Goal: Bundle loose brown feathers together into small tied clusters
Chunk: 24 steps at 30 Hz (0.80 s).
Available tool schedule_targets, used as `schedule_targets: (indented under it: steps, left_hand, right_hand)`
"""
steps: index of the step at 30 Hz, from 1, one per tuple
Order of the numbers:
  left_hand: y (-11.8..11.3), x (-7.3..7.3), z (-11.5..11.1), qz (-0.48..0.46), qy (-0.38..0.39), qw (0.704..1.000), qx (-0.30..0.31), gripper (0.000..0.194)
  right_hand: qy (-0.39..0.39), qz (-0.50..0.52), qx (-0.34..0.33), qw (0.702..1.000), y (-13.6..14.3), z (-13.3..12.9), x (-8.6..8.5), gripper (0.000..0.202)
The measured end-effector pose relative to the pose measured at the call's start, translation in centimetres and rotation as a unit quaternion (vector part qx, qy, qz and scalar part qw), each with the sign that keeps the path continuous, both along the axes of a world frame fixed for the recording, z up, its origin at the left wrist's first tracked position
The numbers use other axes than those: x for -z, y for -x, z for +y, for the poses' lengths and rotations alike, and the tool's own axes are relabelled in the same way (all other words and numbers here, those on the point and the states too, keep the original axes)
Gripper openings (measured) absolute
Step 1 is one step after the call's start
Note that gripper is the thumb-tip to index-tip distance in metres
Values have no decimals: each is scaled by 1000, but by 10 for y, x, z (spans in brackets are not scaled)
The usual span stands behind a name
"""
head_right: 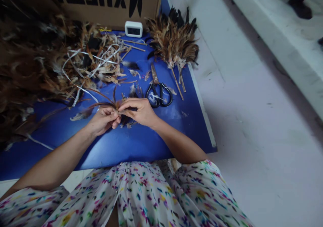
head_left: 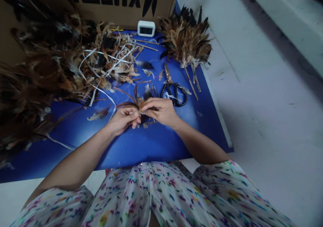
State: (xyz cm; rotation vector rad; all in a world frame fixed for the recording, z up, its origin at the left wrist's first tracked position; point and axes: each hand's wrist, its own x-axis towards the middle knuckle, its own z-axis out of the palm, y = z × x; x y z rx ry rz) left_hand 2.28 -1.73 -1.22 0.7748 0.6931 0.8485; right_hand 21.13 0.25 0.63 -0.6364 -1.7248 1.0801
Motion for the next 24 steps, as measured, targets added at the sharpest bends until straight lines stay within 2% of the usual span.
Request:
schedule_targets:
  steps: [4,7,11,13,15,18,24]
  left_hand:
    - [1,-2,1,10,-10,1000,1,27]
    - [2,-4,1,21,-15,1000,-9,28]
    - [3,-5,2,27,-29,998,-53,31]
    - [4,-5,5,23,-43,995,-92,32]
    - [5,-4,8,20,-55,989,-137,34]
    - [7,-5,12,18,-63,978,-196,36]
    - [8,-5,15,20,-64,967,-245,36]
  right_hand:
    - [0,-7,-7,1000,0,1,0,10]
    - [46,-16,3,999,2,1,-1,18]
    - [157,-3,77,985,-4,6,-4,27]
    - [178,-15,123,976,-11,12,-6,27]
    - [172,-57,147,972,-20,18,-6,21]
    - [142,-173,149,963,-29,22,-5,11]
    - [49,-334,87,937,-23,14,-4,3]
